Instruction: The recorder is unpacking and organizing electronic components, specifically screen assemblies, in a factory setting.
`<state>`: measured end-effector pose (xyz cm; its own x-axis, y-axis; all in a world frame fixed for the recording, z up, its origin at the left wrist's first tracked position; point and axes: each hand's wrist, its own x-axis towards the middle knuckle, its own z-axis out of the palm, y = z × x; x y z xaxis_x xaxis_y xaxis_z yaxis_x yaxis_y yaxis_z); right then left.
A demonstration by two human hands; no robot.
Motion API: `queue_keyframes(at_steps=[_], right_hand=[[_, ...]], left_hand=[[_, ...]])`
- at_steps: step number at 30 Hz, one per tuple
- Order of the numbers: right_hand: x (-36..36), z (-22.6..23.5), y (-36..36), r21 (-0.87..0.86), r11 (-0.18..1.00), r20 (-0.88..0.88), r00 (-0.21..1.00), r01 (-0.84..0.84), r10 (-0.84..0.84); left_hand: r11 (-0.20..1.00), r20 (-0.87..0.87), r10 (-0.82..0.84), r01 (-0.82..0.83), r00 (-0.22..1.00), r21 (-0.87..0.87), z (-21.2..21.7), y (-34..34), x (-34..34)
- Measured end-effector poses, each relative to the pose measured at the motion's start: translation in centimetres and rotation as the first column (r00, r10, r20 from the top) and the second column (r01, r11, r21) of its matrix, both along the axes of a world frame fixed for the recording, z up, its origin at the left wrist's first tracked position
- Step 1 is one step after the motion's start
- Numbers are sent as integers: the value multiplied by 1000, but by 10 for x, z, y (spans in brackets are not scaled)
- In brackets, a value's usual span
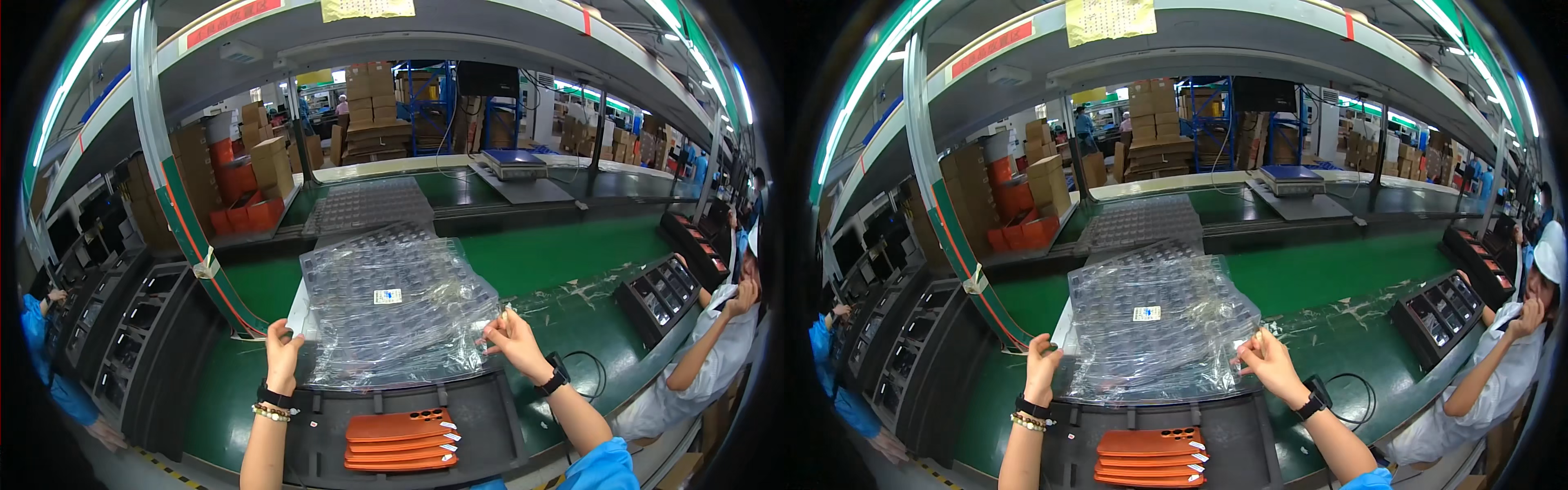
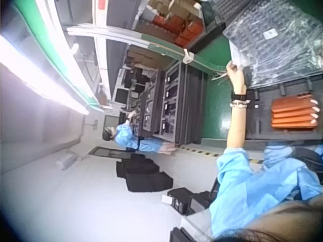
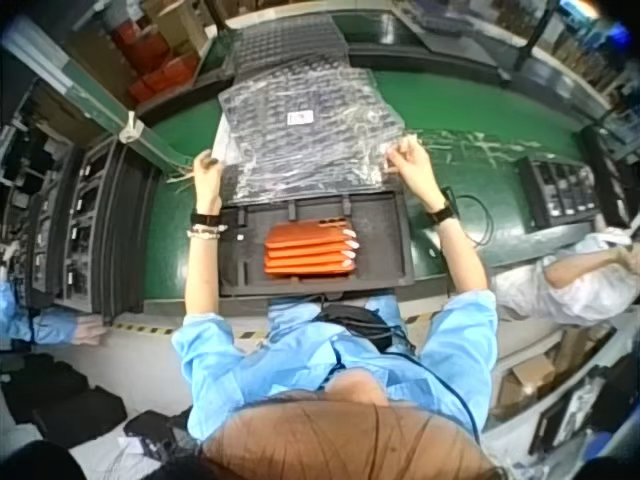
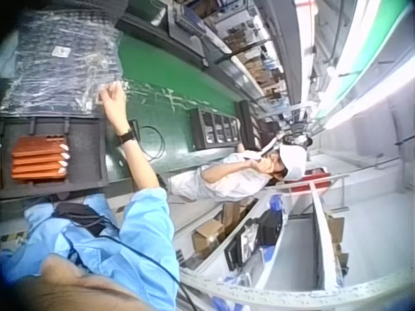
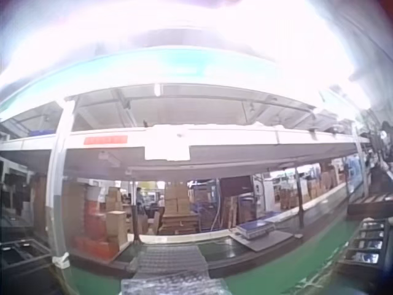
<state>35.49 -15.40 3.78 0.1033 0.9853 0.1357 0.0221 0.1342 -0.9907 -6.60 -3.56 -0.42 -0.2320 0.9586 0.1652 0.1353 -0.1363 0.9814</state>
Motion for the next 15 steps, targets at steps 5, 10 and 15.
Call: queue_keyframes(at_steps=[5,10,15], right_hand=[[53,-36,10,252,927,512,775,276,-370],[39,-35,-4,-159,987,-49,999,-13,5],[25,-44,-8,-63,991,-241,966,-116,98]], left_hand=[[919,-610,-12,250,792,306,84,-54,59],[408,-916,-385,911,110,-62,105,-88,159],[357,-977,-215,931,1,-78,64,-74,237]])
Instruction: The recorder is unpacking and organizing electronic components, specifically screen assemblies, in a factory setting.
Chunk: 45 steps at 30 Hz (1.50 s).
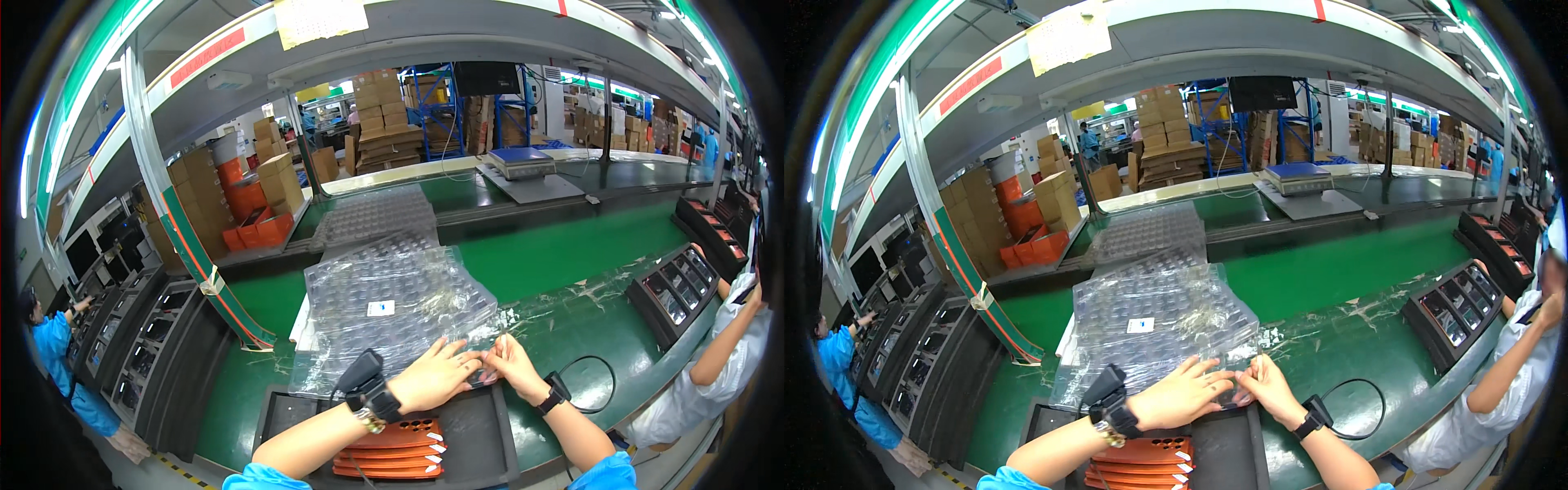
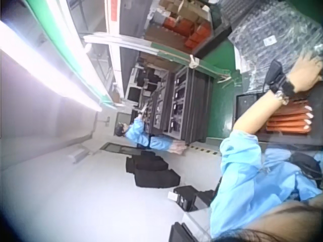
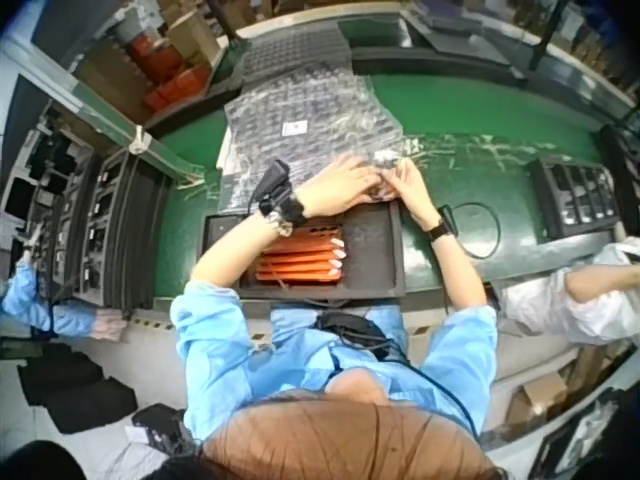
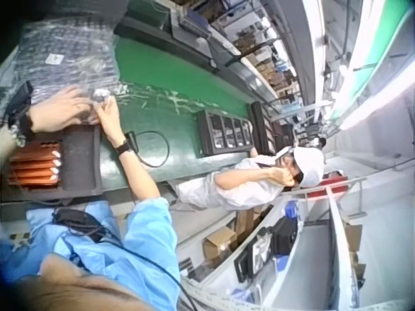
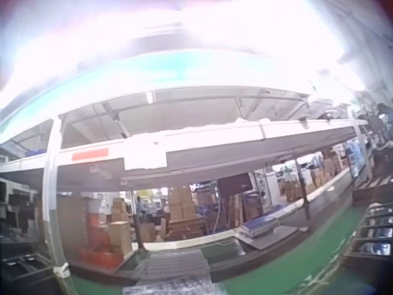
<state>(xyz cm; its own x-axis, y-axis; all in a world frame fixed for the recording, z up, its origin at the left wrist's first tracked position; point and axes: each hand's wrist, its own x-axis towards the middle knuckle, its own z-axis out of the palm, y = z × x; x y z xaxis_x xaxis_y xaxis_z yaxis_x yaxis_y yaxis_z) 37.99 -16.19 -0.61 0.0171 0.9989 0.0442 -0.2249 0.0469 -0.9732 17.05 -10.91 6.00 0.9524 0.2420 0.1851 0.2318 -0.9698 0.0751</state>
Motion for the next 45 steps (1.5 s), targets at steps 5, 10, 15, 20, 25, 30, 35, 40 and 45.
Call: queue_keyframes(at_steps=[5,10,15,20,25,30,35,40,45], right_hand=[[-6,-8,-3,55,995,-50,995,87,-84],[-13,-6,-4,74,981,-111,979,178,-169],[-16,-4,-7,43,987,-121,982,152,-145],[-14,4,-4,40,988,-149,978,151,-143],[-18,15,-10,16,995,-183,979,97,-92],[-3,22,-12,-59,996,-276,958,64,-78],[22,13,-6,-48,993,-298,947,109,-118],[56,32,-9,-84,994,-394,914,66,-94],[61,29,-6,-84,996,-364,930,28,-57]], left_hand=[[995,-151,-65,76,986,70,5,23,11],[975,-131,-220,220,967,-9,18,27,14],[967,-151,-239,221,959,-125,18,16,10],[946,-72,-315,319,947,56,20,6,0],[936,-15,-324,323,946,143,32,-4,-20],[981,86,-189,185,978,56,46,-7,-45],[995,88,-92,88,992,55,58,10,-66],[915,413,314,-157,855,-371,71,43,-121],[884,440,465,-435,769,-173,70,64,-153]])
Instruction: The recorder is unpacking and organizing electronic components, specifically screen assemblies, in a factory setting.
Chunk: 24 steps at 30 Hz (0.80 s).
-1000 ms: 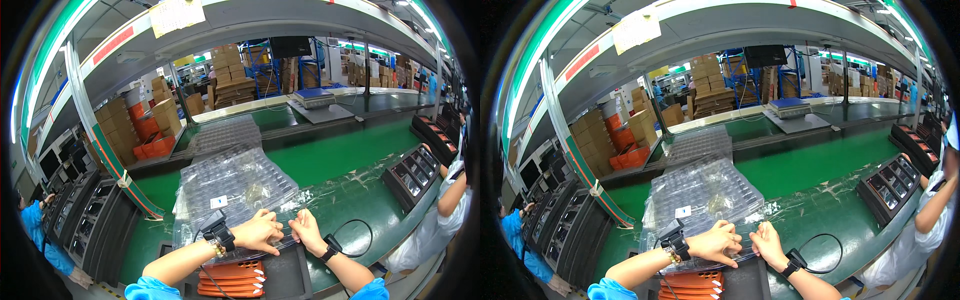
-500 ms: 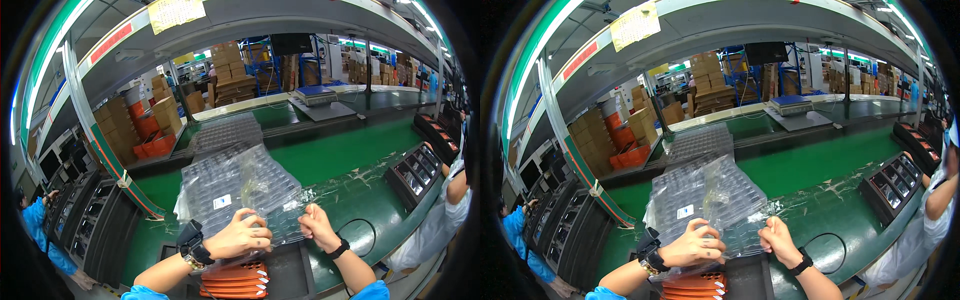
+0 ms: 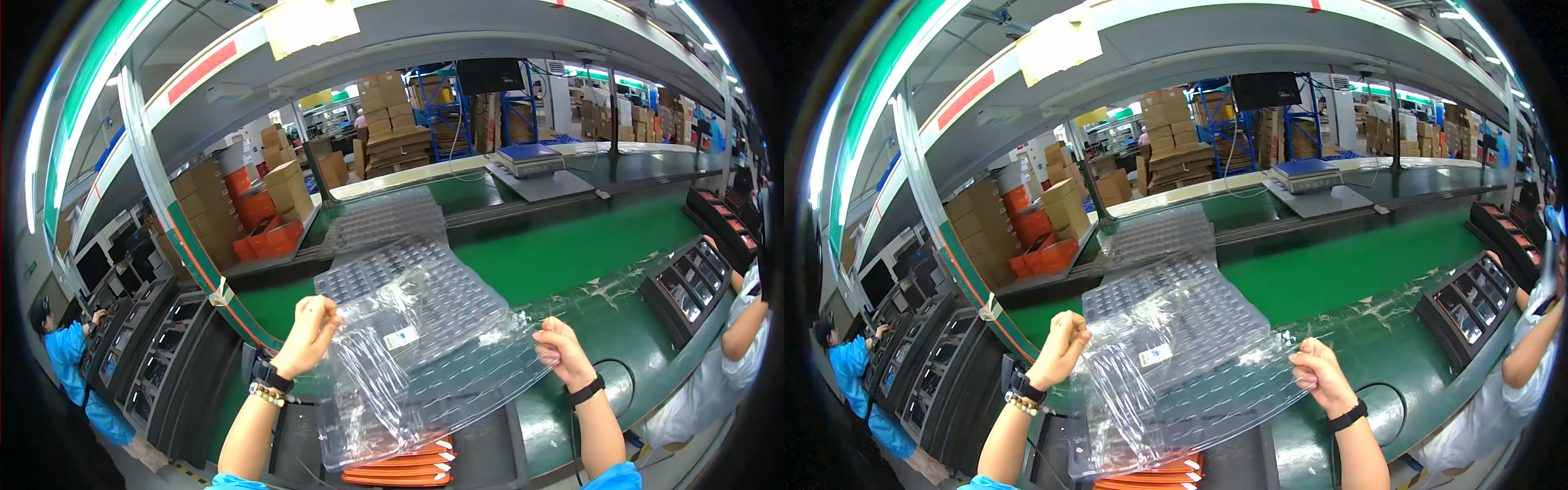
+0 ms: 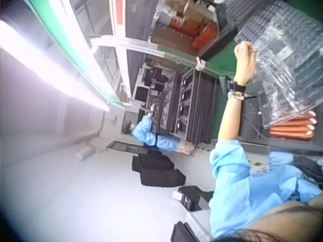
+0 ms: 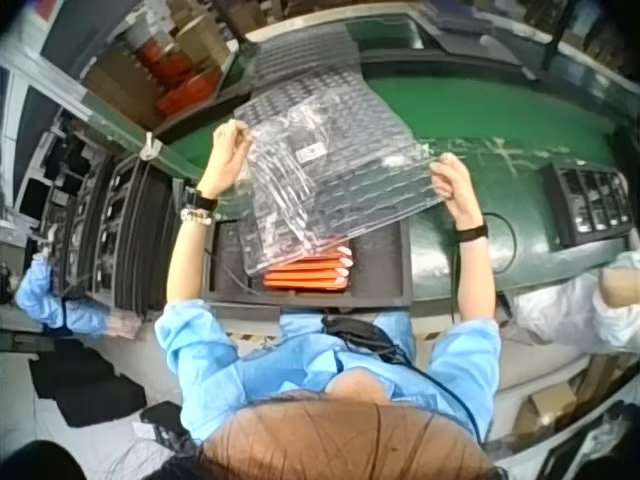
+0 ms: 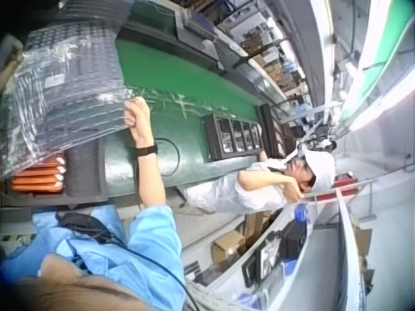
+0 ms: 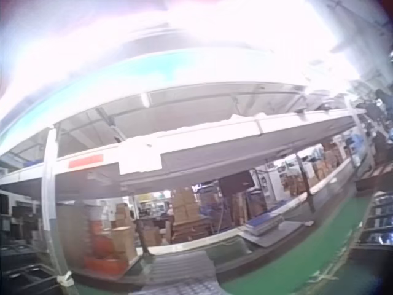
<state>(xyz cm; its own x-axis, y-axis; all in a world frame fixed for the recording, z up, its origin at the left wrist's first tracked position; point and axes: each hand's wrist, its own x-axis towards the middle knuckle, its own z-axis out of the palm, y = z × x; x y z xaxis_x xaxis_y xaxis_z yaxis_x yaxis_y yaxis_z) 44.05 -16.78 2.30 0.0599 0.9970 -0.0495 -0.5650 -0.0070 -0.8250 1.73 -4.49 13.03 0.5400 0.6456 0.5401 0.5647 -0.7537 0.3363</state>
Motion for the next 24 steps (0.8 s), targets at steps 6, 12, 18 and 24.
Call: queue_keyframes(at_steps=[6,12,18,24], right_hand=[[5,5,-4,70,997,17,999,40,-41],[13,11,-6,127,991,56,997,48,-55],[41,16,-14,230,930,102,943,287,-316],[46,13,-13,237,934,101,950,266,-297]], left_hand=[[961,-227,138,-75,964,265,7,10,-14],[862,-195,233,-109,953,495,11,18,-20],[692,-94,424,-255,901,675,30,41,-38],[644,-105,336,-147,936,751,27,35,-27]])
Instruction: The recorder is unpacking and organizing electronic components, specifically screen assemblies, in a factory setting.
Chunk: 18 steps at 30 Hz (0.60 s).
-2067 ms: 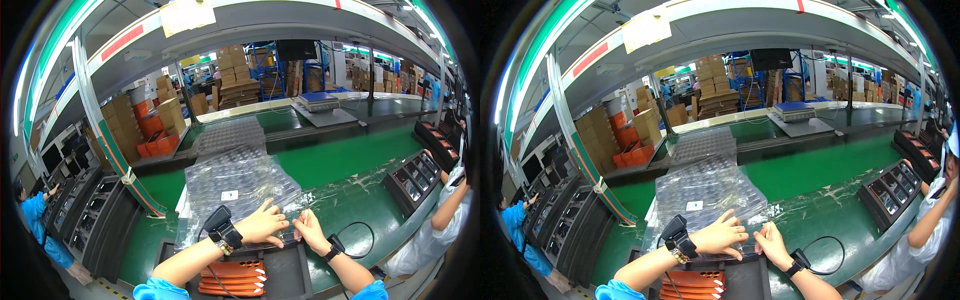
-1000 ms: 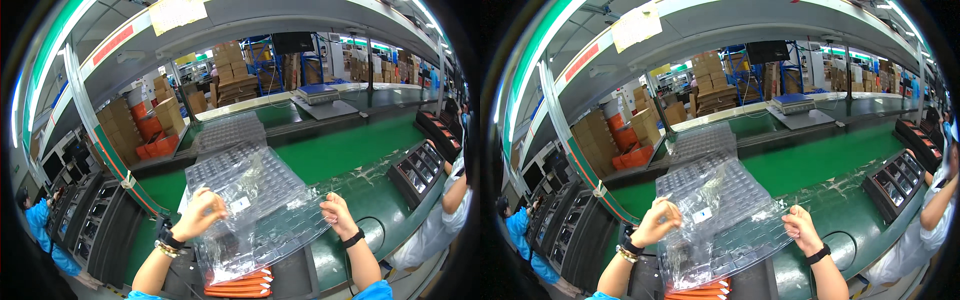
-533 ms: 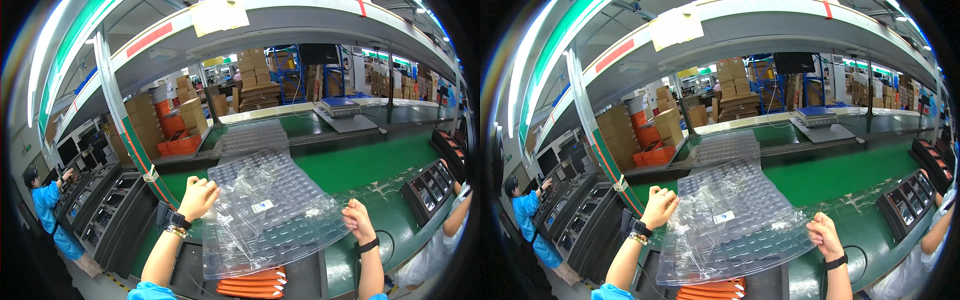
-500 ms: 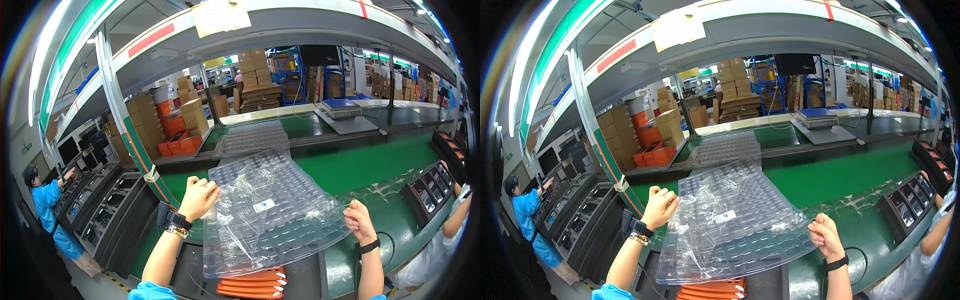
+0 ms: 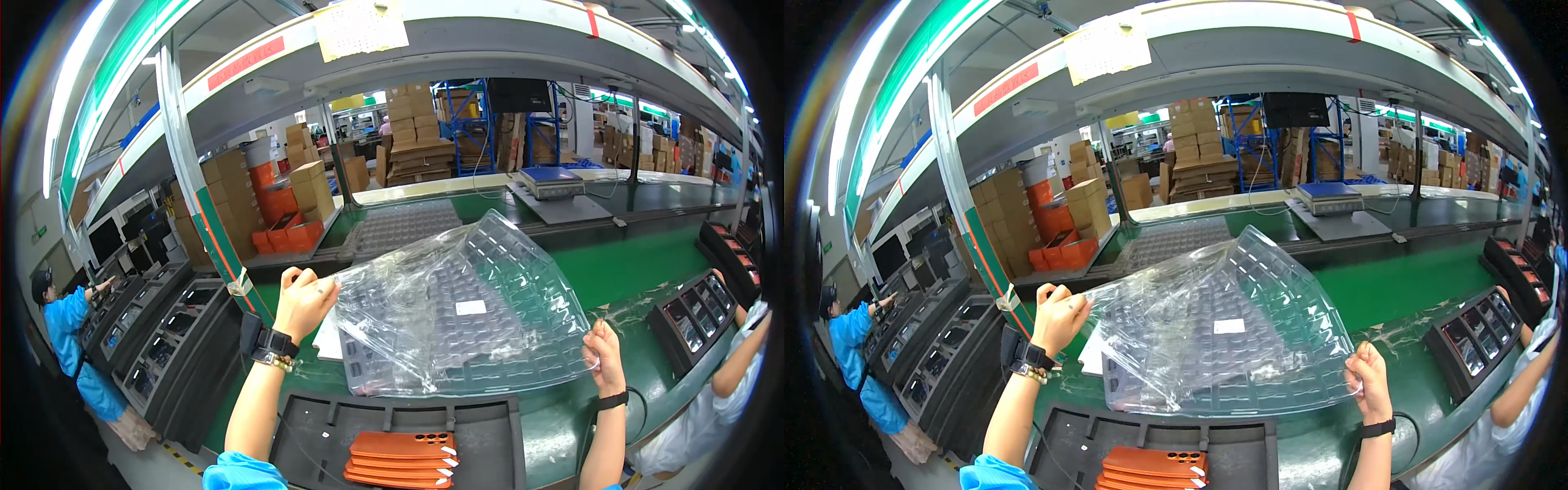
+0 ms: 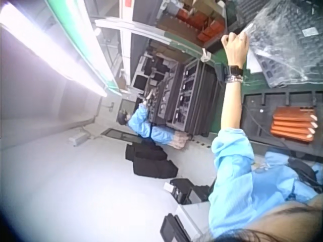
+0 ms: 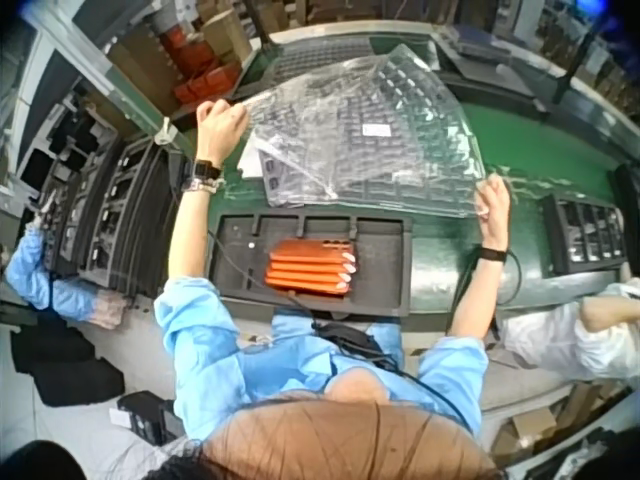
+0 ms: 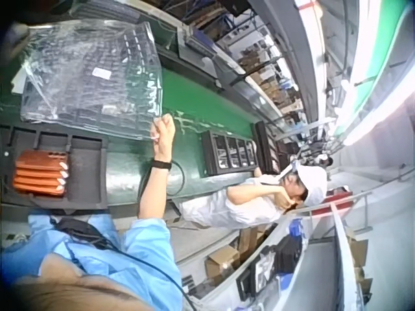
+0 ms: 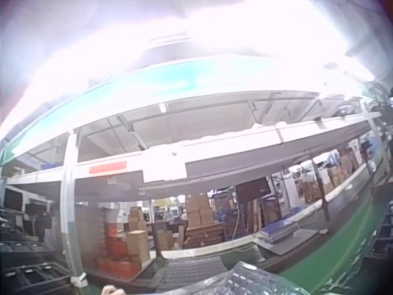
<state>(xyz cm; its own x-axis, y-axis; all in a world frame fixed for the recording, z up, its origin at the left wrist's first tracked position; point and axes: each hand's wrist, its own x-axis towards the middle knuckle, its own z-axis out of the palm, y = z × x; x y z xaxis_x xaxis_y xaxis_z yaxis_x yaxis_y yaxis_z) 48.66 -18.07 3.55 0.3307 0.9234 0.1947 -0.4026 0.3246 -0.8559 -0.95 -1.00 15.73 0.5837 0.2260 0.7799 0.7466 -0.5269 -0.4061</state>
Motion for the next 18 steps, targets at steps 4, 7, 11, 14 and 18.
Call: queue_keyframes(at_steps=[4,7,11,14,18], right_hand=[[-2,-11,-2,-140,971,292,929,-192,226],[-29,-8,-7,-222,880,399,784,-420,475],[-57,20,-16,-500,774,562,534,-389,632],[-49,13,-9,-429,840,818,251,-332,518],[-42,11,14,-355,896,760,476,-266,442]], left_hand=[[998,-2,-59,59,998,10,6,-26,17],[968,-73,-103,83,992,-239,20,-52,38],[862,-256,27,-152,966,-484,16,-49,57],[638,-438,211,-463,874,-616,1,-28,80],[497,-597,413,-719,688,-485,-3,-13,151]])
